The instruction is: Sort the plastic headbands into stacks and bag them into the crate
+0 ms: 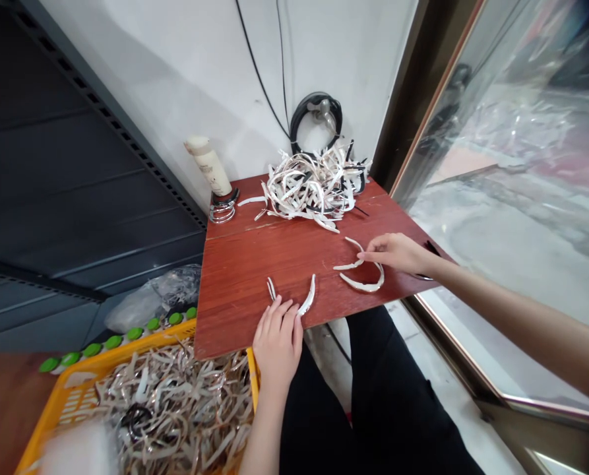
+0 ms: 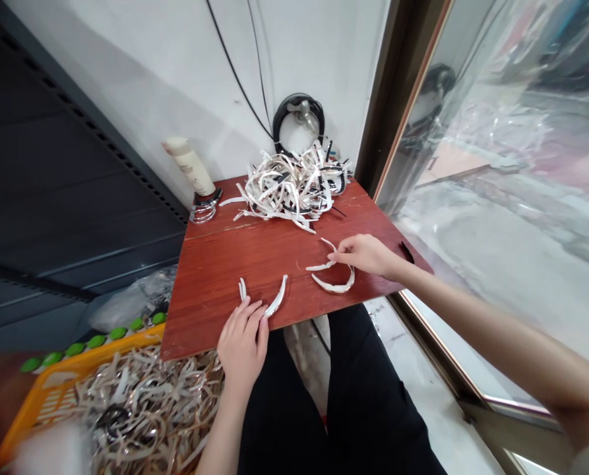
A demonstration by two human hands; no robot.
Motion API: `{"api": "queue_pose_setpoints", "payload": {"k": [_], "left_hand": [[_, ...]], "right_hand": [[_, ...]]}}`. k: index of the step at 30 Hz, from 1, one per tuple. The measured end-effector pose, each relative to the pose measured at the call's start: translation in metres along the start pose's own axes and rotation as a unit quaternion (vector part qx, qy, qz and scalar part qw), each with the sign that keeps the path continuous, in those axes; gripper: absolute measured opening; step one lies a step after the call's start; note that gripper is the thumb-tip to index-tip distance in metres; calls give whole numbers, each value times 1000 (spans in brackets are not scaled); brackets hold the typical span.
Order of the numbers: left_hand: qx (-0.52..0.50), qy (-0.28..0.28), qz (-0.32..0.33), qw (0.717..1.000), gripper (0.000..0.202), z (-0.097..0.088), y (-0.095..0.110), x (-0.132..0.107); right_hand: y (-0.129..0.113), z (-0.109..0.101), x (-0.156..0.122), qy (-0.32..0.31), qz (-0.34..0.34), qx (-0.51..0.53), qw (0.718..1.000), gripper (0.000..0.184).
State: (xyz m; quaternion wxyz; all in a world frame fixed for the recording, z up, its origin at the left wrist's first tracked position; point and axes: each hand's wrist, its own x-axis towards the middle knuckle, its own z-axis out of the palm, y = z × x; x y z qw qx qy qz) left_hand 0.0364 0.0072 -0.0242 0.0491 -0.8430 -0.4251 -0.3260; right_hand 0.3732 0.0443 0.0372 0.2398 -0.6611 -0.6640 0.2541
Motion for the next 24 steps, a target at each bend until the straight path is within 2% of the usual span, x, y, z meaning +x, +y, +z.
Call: {"api": "queue_pose_setpoints", "payload": {"k": [3,4,6,8,10,16,20,24], "left_hand": [[6,4,4,1000,22,0,-1,0],[7,6,6,1000,23,0,-1,1],[9,8,7,1000,23,0,-1,1],[6,3,5,1000,24,0,-2,1],[4,-3,1,1000,25,1,-2,1],[8,-5,3,1000,26,2,-3,0],[7,-5,4,1000,26,2,-3,-1],[11,-7,4,1000,26,2,-3,0]], "right_hand": [[6,-5,9,19,-144,-61,988,32],[8,-7,14,8,-185,-84,979,31],[10,-8,20,-28,-225,-126,966,28],[8,-8,23,-49,-234,-152,959,27],[1,-6,19,-43,-241,-168,955,26],[-23,6,-14,-13,-214,-222,951,17],[-25,12,-23,7,-186,-253,950,16],[-24,12,-22,-16,-170,-241,955,18]]}}
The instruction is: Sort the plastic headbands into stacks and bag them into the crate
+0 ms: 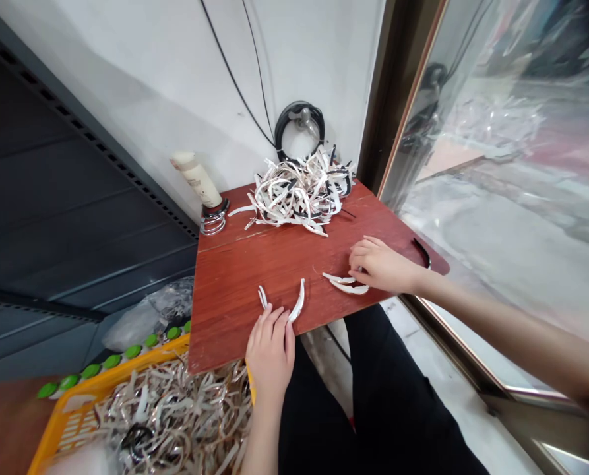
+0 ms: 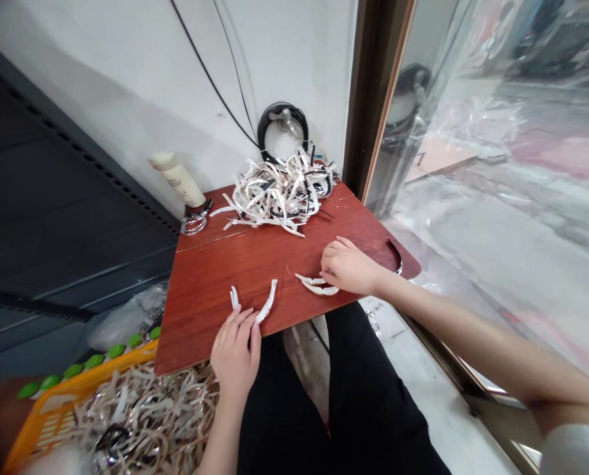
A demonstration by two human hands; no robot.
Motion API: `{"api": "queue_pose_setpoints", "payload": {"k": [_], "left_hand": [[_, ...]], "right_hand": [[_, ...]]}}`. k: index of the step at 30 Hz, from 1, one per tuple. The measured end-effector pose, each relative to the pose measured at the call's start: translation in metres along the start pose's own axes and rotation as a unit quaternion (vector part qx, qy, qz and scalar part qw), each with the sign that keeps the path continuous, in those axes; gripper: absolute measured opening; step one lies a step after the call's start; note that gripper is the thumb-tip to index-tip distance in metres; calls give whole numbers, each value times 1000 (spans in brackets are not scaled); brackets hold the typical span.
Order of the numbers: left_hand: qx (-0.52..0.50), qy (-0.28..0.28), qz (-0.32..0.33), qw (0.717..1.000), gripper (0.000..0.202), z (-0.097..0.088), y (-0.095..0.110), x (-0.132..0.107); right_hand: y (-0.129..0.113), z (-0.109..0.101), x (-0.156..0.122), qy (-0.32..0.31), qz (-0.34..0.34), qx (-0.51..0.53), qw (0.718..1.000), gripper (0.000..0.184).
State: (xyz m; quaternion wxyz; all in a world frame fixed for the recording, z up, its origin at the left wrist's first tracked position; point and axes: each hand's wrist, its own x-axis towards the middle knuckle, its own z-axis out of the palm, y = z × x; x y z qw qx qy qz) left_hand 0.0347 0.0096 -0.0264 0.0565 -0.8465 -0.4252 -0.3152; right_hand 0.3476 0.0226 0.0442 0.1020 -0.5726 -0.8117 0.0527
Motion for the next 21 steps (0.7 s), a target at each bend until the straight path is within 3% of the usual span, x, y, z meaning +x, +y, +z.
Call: {"api": "queue_pose_setpoints", "payload": {"k": [5,8,14,17,21], "left_hand": [[4,13,5,1000,23,0,1,1],[4,16,6,1000,23,0,1,1],[12,8,20,1000,29,-1,-1,-2],[15,4,29,999,30,-3,0,-2],[-2,12,20,1000,19,-5,2,-1]], "right_hand": [[-2,-9,11,12,8,17,1000,23],[-1,-13,37,78,64,42,994,23],[10,-19,123,238,207,113,942,29],[16,-22,160,243,273,115,924,36],[22,-23,184,226,308,285,879,29]]}}
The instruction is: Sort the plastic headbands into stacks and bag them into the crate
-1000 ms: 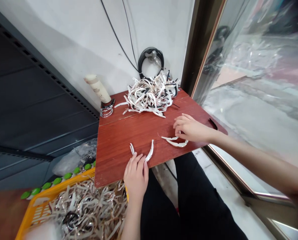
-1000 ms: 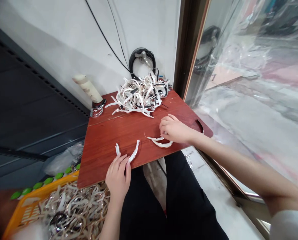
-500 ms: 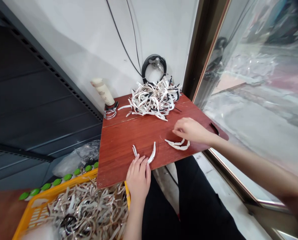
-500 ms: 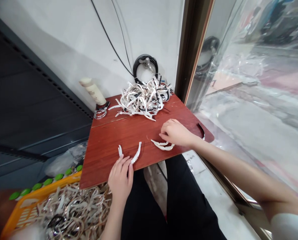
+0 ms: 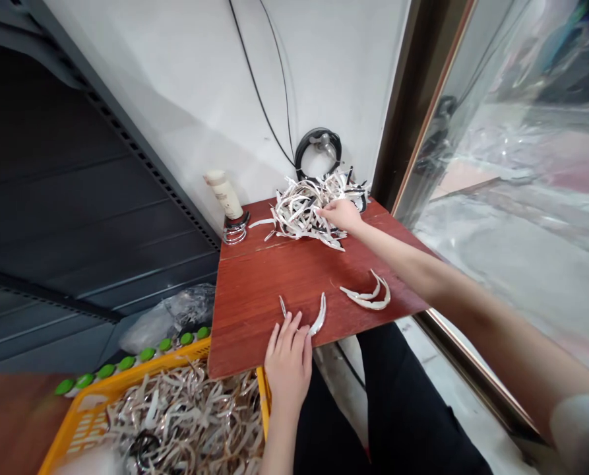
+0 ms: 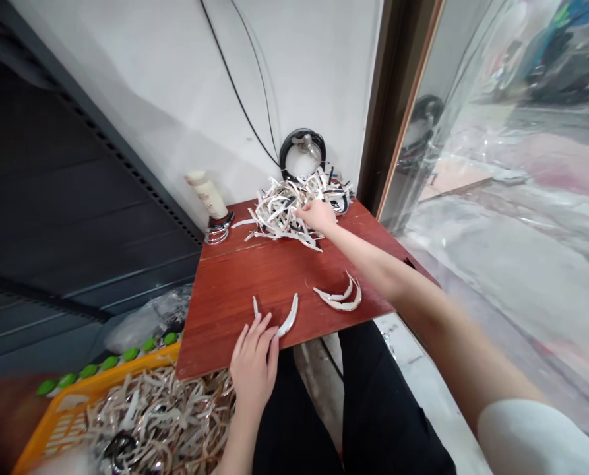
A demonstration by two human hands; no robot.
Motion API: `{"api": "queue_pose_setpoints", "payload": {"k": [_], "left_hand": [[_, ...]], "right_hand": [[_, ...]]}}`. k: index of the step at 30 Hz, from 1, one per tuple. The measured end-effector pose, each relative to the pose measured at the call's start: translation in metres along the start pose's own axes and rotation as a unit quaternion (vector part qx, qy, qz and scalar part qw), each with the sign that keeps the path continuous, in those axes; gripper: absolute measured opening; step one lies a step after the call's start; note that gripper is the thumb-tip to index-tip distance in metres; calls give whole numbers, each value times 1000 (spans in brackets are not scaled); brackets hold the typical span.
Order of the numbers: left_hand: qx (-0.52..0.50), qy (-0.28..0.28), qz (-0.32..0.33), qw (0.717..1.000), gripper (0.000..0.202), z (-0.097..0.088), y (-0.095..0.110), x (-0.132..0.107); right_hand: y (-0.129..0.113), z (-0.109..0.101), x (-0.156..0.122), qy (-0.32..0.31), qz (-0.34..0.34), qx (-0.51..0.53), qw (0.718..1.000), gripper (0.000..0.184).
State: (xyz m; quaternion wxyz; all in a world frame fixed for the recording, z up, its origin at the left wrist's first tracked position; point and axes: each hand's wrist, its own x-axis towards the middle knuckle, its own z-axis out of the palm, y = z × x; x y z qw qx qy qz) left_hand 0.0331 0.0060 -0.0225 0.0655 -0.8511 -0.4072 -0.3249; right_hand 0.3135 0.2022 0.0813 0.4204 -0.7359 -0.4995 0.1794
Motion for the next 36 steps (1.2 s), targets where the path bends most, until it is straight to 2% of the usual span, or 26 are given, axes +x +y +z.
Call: {"api": "queue_pose_setpoints", "payload": {"k": [3,5,8,9,11,13,16,19,21,23,26,29,32,36], "left_hand": [[-9,0,-7,1000,17,-1,1,0],[-11,-2,-12,1000,18,-1,2,0],[-13,-4,-21,1000,19,-2,3,0],[-15,-6,-23,1000,19,-2,3,1],[-18,-9,-26,999,20,-2,4,1],[-20,-10,-29,999,20,-3,4,1],[-23,-13,-35,999,20,-3,5,1],[-28,-18,-41,999,18,-5,7,2],[-29,-17,-46,998,18,-5,7,2],[-28,-10,-51,998,18,-6,8,2],[-27,-1,-53,998,18,-5,8,2],[-29,6,-54,998,17,-4,8,2],[-28,10,-60,998,17,-3,9,2],[-25,8,-65,998,18,-3,8,2]], "right_hand": [[-2,-2,5,5,9,97,995,26],[-4,-10,4,24,-30,157,987,23],[-12,-27,-3,33,-151,238,959,17],[-16,-32,-8,23,-202,227,953,15],[-26,-39,-23,-16,-312,132,941,14],[-38,-36,-41,-66,-425,2,903,15],[-50,-11,-74,-150,-553,-139,808,18],[-48,26,-105,-235,-613,-177,734,20],[-41,45,-121,-286,-622,-160,711,19],[-33,53,-128,-305,-613,-123,719,20],[-22,51,-127,-279,-563,-85,774,24],[-11,44,-125,-306,-491,-100,810,18],[-1,40,-138,-346,-460,-120,809,14],[3,35,-166,-326,-495,-144,792,20]]}}
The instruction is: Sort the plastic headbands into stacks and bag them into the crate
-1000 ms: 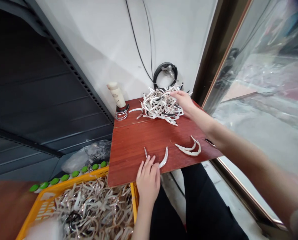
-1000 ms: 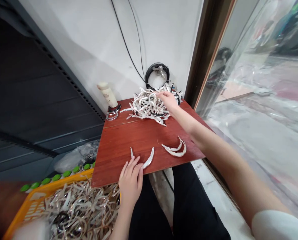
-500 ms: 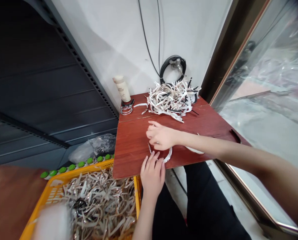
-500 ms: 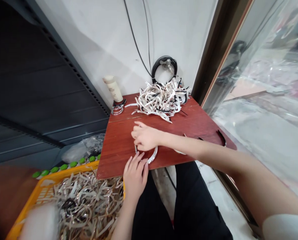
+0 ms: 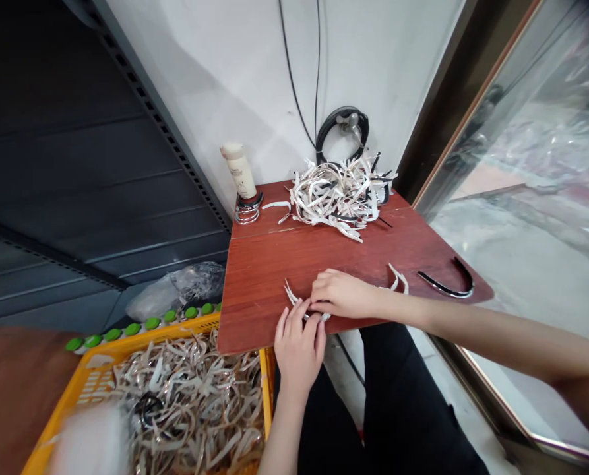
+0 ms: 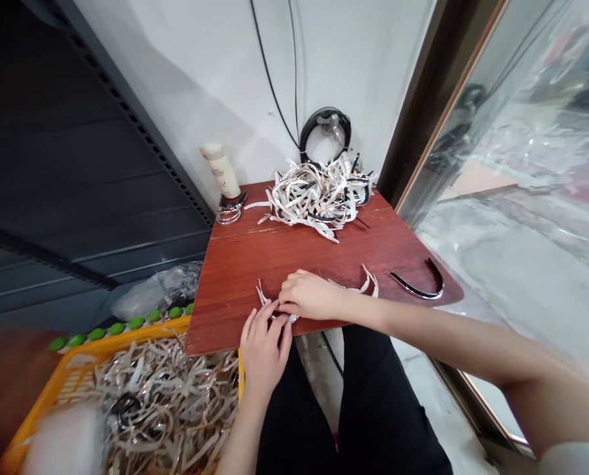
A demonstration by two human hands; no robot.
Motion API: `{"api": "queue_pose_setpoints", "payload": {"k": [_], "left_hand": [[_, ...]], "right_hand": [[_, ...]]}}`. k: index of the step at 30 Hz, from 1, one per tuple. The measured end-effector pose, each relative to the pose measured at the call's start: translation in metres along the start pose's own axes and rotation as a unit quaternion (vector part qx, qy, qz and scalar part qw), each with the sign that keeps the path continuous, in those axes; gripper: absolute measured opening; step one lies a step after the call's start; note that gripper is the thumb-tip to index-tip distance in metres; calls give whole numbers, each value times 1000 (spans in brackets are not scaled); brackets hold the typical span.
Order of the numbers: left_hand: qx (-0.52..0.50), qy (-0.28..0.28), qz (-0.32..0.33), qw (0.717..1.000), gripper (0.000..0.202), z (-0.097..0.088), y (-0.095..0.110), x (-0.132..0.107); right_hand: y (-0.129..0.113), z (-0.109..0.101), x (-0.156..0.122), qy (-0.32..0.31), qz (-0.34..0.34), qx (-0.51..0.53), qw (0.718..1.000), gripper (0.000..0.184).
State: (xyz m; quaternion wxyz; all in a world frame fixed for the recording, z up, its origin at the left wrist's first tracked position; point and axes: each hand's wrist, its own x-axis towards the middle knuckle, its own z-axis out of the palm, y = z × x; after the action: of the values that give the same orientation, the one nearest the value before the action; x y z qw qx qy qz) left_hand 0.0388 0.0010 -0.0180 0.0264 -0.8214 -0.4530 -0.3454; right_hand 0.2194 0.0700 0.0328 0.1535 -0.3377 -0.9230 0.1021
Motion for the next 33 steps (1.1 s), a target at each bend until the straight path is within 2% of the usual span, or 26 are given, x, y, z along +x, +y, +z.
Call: {"api": "queue_pose_setpoints", "payload": {"k": [2,4,6,8,10,12,16,20,24,28,30,32,33], "left_hand": [[-5,-7,7,1000,20,0,-1,0],[-10,-14,14,1000,20,-1,-1,0],[-10,-15,14,1000,20,-1,-1,0],[-9,-15,11,1000,21,-1,-1,0],[-7,-11,11,1000,21,-1,-1,0],[-6,-10,11,1000,22,-1,-1,0],[-3,-16,11,1000,22,-2,-1,1],[4,-17,14,1000,21,-2,-1,0],[6,-2,23,1000,21,0,-2,-1],[3,6,22,1000,20,1,-2,-2],[0,3,18,1000,20,1,-1,-1],[-2,-4,15,1000,20,0,-1,-1],[-4,-7,14,1000,20,0,-1,-1]], "right_hand": [[-1,-4,-4,20,11,-33,999,23],[12,-15,-6,57,62,-62,994,24],[36,-27,-7,104,151,-100,978,23],[64,-39,-7,142,235,-149,950,23],[85,-46,-6,166,280,-182,928,23],[96,-48,-2,181,283,-193,922,24],[95,-41,21,171,251,-204,931,24],[96,-31,48,122,295,-203,926,23],[104,-27,57,135,301,-197,923,25],[110,-27,55,172,273,-140,936,19],[113,-31,56,220,262,-48,938,14],[116,-39,60,289,268,107,913,12],[117,-43,63,322,276,195,885,11]]}}
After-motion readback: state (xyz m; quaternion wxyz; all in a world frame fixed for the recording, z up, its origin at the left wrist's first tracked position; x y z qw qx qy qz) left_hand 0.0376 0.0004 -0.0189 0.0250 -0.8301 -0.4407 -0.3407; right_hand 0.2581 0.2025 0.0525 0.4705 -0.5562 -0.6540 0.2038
